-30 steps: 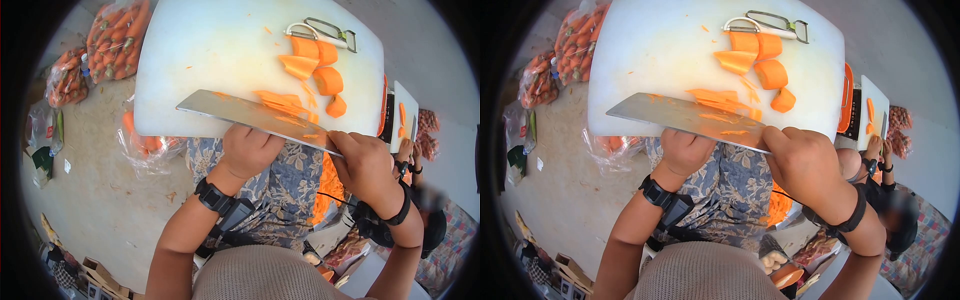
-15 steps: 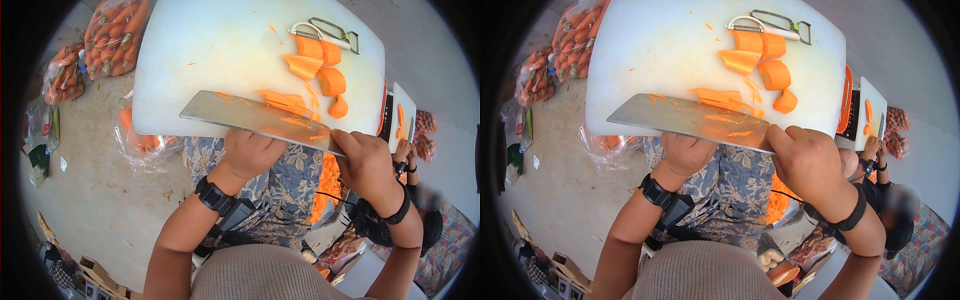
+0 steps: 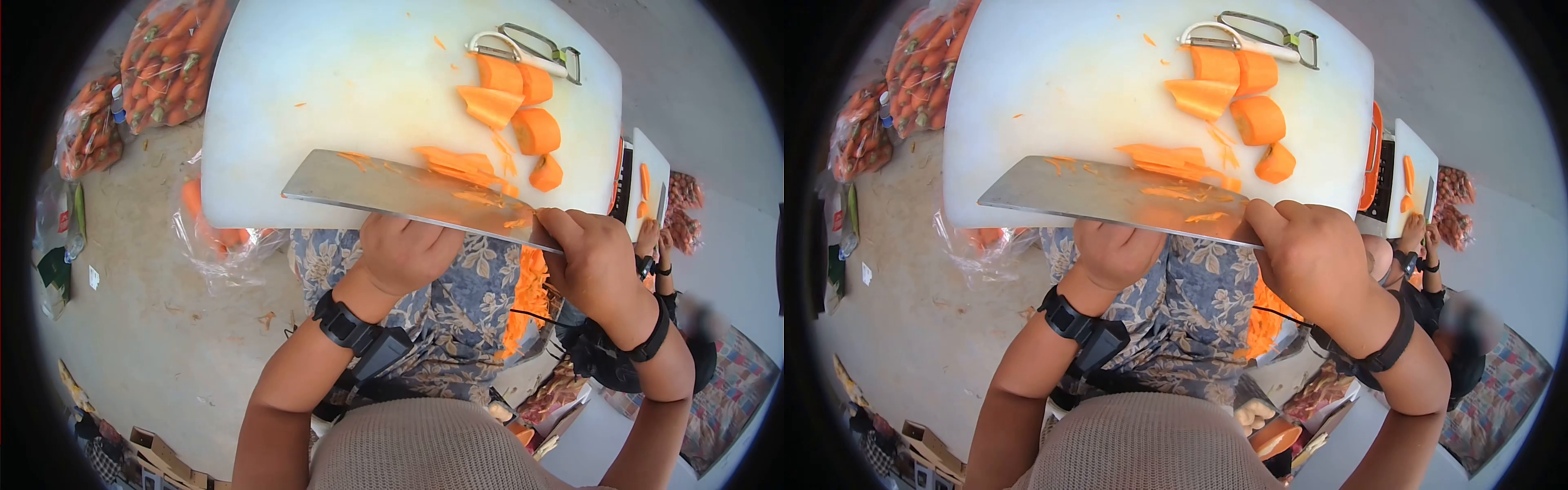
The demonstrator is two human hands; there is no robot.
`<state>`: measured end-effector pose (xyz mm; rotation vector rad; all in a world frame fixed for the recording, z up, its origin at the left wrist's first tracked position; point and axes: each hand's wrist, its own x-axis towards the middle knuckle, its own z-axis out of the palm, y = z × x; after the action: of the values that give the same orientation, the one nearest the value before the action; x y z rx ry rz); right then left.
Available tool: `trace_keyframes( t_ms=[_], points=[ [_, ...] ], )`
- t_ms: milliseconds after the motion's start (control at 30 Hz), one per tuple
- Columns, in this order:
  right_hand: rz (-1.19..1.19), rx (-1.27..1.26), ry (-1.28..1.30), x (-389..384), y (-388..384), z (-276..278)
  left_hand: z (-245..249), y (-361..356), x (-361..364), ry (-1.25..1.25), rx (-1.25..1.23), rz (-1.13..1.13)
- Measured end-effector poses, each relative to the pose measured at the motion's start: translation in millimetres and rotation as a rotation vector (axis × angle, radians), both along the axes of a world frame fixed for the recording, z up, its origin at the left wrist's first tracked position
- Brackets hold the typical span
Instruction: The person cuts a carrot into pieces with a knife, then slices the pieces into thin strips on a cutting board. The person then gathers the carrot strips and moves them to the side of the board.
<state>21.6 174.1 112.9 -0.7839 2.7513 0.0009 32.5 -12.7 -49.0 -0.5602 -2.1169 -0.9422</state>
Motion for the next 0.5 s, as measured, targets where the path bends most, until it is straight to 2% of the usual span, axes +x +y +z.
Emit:
trace_keyframes(
  t_ms=[300,367,500],
  points=[
    [-0.011,-0.028,-0.026,-9.1,-5.9,-6.5,5.1,1.4,-1.7,0.024,0.001,0.039],
    [-0.018,-0.028,-0.008,-7.4,-5.4,-9.0,8.3,-3.2,4.1,-0.13,-0.035,-0.05],
    [-0.048,-0.01,0.007,-11.0,-12.5,-16.6,10.4,-1.5,-0.6,-0.096,-0.04,-0.071]
  ],
)
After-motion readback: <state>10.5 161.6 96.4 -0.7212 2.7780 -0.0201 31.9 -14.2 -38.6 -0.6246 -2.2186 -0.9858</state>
